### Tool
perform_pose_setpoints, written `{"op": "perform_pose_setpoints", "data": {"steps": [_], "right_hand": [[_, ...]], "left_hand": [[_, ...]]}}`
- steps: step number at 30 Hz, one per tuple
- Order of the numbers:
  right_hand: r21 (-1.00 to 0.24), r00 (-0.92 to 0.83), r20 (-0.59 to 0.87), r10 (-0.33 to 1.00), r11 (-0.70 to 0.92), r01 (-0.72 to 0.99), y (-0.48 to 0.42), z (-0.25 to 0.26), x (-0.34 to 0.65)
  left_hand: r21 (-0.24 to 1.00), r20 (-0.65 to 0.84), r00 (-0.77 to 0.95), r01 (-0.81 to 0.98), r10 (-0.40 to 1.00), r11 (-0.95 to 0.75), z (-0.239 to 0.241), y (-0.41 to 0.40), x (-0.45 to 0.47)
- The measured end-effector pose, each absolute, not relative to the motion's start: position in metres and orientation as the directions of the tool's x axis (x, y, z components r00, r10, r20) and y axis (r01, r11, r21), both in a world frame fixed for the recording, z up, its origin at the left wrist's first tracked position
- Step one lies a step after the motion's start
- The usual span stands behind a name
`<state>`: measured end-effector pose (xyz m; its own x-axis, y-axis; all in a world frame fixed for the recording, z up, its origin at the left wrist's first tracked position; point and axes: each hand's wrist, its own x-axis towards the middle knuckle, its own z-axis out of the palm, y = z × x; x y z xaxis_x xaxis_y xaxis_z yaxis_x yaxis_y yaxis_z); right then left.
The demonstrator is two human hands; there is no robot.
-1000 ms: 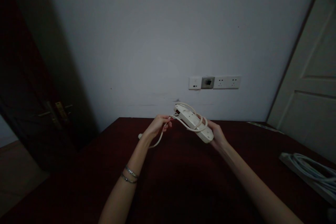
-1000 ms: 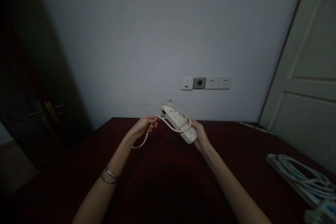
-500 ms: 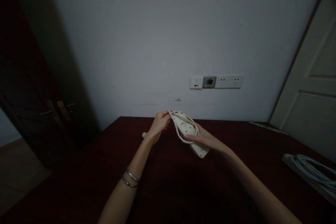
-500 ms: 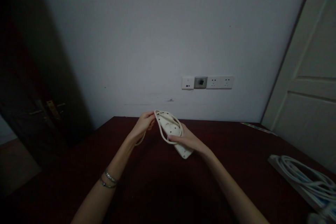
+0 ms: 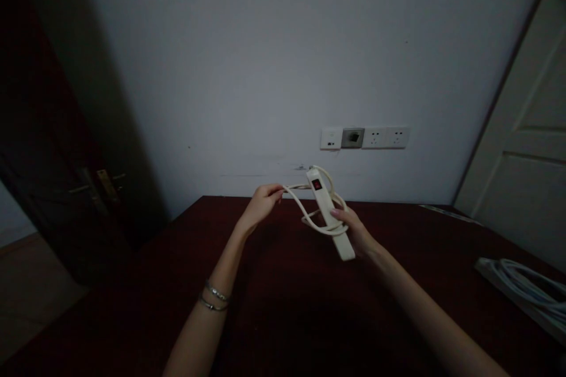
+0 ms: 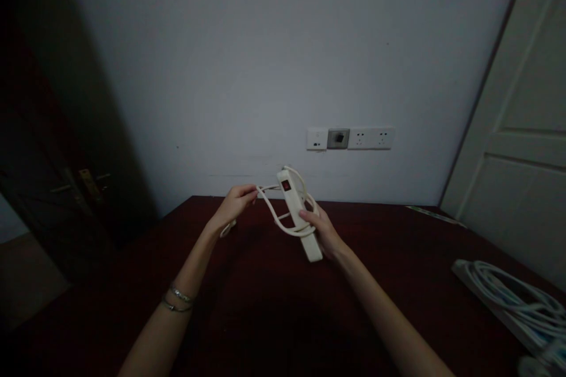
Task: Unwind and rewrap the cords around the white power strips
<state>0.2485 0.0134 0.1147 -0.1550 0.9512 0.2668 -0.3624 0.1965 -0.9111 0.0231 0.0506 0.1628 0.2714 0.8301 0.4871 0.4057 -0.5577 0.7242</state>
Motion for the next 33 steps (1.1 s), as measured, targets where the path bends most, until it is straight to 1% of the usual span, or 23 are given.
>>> {"op": "perform_pose_setpoints", "data": {"steps": [2,3,5,8,11,14,19,23,28,31,33], "right_hand": [[-0.874,-0.188,0.166,0.968,0.056,-0.483,0.013,0.120,0.252],[-0.846,-0.220,0.147,0.964,0.007,-0.534,0.014,0.122,0.256],[-0.783,-0.275,0.167,0.947,-0.042,-0.621,0.018,0.127,0.268],[-0.682,-0.297,0.200,0.934,-0.085,-0.726,0.029,0.129,0.292],[-0.619,-0.351,0.204,0.914,-0.157,-0.770,0.039,0.125,0.312],[-0.622,-0.457,0.171,0.873,-0.264,-0.737,0.043,0.120,0.319],[-0.587,-0.536,0.145,0.832,-0.364,-0.723,0.039,0.117,0.300],[-0.604,-0.561,0.201,0.803,-0.349,-0.716,0.028,0.122,0.280],[-0.652,-0.624,0.292,0.725,-0.326,-0.685,0.010,0.134,0.268],[-0.664,-0.685,0.350,0.639,-0.347,-0.663,-0.002,0.140,0.261],[-0.648,-0.717,0.397,0.573,-0.379,-0.661,-0.011,0.144,0.255]], "left_hand": [[0.728,0.476,0.309,0.387,0.824,-0.566,0.159,0.052,0.025],[0.717,0.479,0.333,0.385,0.812,-0.581,0.157,0.052,0.026],[0.672,0.481,0.407,0.398,0.777,-0.624,0.155,0.050,0.028],[0.602,0.430,0.537,0.429,0.726,-0.674,0.156,0.045,0.034],[0.565,0.379,0.614,0.439,0.692,-0.699,0.160,0.038,0.040],[0.557,0.353,0.631,0.451,0.691,-0.697,0.163,0.036,0.039],[0.558,0.288,0.576,0.549,0.765,-0.622,0.161,0.045,0.023],[0.602,0.289,0.533,0.545,0.795,-0.584,0.154,0.057,0.008],[0.647,0.386,0.472,0.475,0.793,-0.597,0.146,0.073,-0.008],[0.687,0.466,0.380,0.413,0.799,-0.597,0.141,0.083,-0.014],[0.697,0.541,0.290,0.371,0.790,-0.614,0.137,0.089,-0.016]]}}
